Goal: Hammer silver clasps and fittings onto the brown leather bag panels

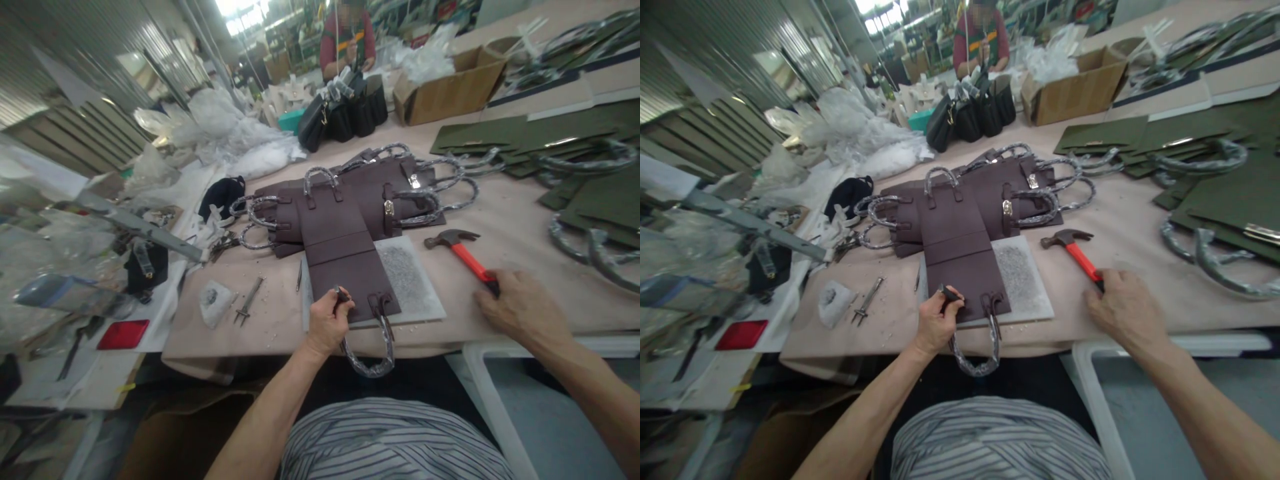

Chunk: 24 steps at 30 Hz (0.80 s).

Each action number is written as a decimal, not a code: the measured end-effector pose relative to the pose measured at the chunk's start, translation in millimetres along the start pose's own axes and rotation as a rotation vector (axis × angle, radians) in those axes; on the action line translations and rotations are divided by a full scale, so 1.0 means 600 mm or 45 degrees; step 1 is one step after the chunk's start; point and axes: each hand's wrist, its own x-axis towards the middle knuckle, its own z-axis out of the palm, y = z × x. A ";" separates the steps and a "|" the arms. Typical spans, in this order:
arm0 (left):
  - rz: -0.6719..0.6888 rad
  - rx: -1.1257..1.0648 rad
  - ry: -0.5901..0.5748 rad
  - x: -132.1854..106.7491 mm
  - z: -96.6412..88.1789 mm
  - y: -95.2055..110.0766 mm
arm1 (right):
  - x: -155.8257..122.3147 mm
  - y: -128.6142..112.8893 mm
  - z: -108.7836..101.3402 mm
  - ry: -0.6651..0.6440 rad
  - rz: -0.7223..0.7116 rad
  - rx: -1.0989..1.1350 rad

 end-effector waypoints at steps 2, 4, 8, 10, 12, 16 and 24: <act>0.027 0.001 -0.021 0.001 -0.001 0.001 | 0.003 -0.004 -0.003 -0.024 0.042 0.011; 0.033 0.002 -0.034 0.001 -0.004 0.002 | 0.004 -0.003 -0.001 -0.013 0.021 0.017; 0.005 -0.005 -0.112 0.008 -0.010 0.004 | 0.001 0.004 0.015 0.020 -0.024 0.013; 0.001 -0.013 -0.156 0.014 -0.013 0.005 | -0.001 0.007 0.021 0.045 -0.028 0.028; -0.014 -0.020 -0.169 0.018 -0.014 0.007 | 0.002 0.009 0.022 0.069 -0.022 0.052; -0.044 -0.025 -0.129 0.014 -0.011 0.005 | 0.027 0.015 0.008 -0.073 0.149 0.345; 0.090 0.033 -0.113 0.002 -0.009 -0.002 | 0.041 0.003 -0.007 -0.254 0.105 1.166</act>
